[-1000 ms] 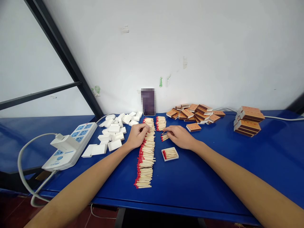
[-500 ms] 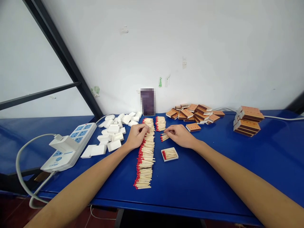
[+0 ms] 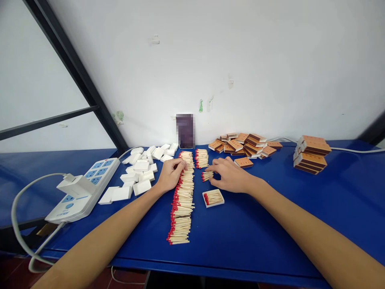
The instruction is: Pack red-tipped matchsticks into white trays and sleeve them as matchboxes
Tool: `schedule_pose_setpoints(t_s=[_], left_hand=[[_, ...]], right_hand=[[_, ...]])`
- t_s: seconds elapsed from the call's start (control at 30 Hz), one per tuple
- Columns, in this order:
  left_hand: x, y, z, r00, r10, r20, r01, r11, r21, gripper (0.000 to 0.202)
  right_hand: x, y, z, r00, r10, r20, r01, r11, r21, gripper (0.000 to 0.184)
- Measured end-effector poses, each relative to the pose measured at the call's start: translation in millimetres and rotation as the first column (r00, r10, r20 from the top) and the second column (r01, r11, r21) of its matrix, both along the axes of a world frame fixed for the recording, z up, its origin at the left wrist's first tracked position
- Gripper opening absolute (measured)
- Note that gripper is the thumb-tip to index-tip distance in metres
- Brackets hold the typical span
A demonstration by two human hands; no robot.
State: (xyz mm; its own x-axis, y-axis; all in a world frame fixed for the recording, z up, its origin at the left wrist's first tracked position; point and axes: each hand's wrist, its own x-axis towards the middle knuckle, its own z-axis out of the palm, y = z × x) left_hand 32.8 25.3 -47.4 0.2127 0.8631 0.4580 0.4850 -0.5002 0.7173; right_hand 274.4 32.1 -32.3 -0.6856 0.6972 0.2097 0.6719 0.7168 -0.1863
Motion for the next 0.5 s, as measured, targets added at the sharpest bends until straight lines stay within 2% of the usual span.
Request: schedule_pose_setpoints(t_s=[0.23,0.37,0.5], left_hand=[[0.3,-0.7,0.0,1.0,0.008,0.0,-0.008,1.0,-0.003,0.036],[0.7,-0.9,0.5,1.0,-0.001,-0.004,0.001,1.0,0.004,0.036],[0.7,-1.1,0.6,1.0,-0.004,-0.004,0.004,1.0,0.003,0.037]], right_hand=[[-0.8,-1.0,4.9,0.999,0.037,-0.012,-0.038,0.995,-0.095,0.038],[0.0,0.3,5.3,0.994,0.104,-0.03,-0.106,0.99,-0.089,0.037],[-2.1,-1.7,7.5,0.994,0.098,0.045,-0.094,0.993,-0.071,0.033]])
